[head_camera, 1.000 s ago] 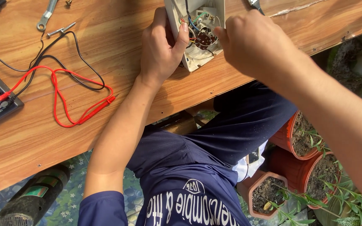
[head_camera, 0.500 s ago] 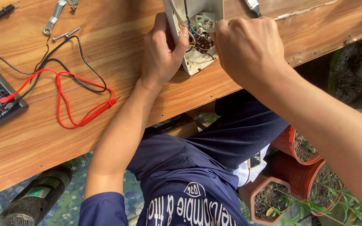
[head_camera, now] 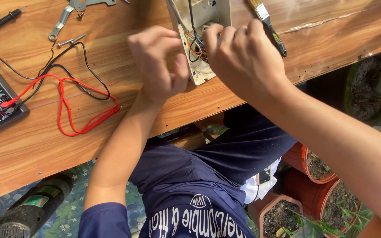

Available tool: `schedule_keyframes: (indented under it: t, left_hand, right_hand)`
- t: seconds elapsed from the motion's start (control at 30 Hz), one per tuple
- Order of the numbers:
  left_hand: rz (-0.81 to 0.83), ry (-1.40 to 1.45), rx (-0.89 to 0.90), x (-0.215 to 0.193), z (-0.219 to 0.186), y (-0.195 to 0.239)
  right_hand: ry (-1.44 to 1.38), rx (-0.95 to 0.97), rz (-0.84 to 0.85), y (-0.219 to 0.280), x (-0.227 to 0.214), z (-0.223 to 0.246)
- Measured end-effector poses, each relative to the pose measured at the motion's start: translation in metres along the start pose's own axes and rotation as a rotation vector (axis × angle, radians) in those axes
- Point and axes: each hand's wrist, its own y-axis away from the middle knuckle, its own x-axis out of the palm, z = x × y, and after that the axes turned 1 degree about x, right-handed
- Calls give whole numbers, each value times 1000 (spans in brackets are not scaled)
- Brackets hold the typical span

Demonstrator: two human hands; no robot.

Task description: The person uses a screwdriver to unscrew and remove a small component from the internal wiring of a disassembled appliance. They then manipulate the wires and the removed component with their hands.

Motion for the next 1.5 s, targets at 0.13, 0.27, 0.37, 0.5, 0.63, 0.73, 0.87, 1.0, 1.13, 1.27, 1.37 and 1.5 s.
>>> schedule_keyframes:
  t: [0.13, 0.27, 0.37, 0.5, 0.63, 0.73, 0.87, 1.0, 1.13, 1.27, 1.37, 1.5]
  left_hand:
    - [244, -173, 238, 15, 6, -1]
    - [315, -84, 253, 39, 11, 9]
    - [289, -7, 271, 41, 10, -1]
    - [376, -30, 224, 25, 5, -18]
    - [340, -39, 235, 31, 5, -20]
    - [356, -42, 238, 32, 7, -17]
    - [357, -24, 216, 31, 5, -19]
    - [363, -62, 215, 29, 5, -21]
    - [365, -81, 225, 27, 4, -28]
    - [367, -84, 263, 32, 4, -34]
    - [371, -43, 246, 33, 5, -35]
    - [398, 13, 201, 34, 7, -37]
  right_hand:
    - [26, 97, -181, -2, -19, -5]
    - [-73, 112, -206, 1, -19, -6]
    - [-414, 148, -244, 11, -16, -7]
    - [-1676, 404, -453, 35, -7, -8]
    - [-1886, 687, -633, 57, 21, 39]
    - [-1683, 842, -824, 48, 26, 65]
    - [-1484, 895, -954, 31, 26, 71]
    - [-1430, 814, -910, 29, 29, 68]
    - [-1358, 772, -799, 35, 23, 66]
    - [-1578, 970, -940, 28, 22, 75]
    - [-1574, 991, -1026, 26, 26, 77]
    - [-1449, 880, -937, 27, 32, 74]
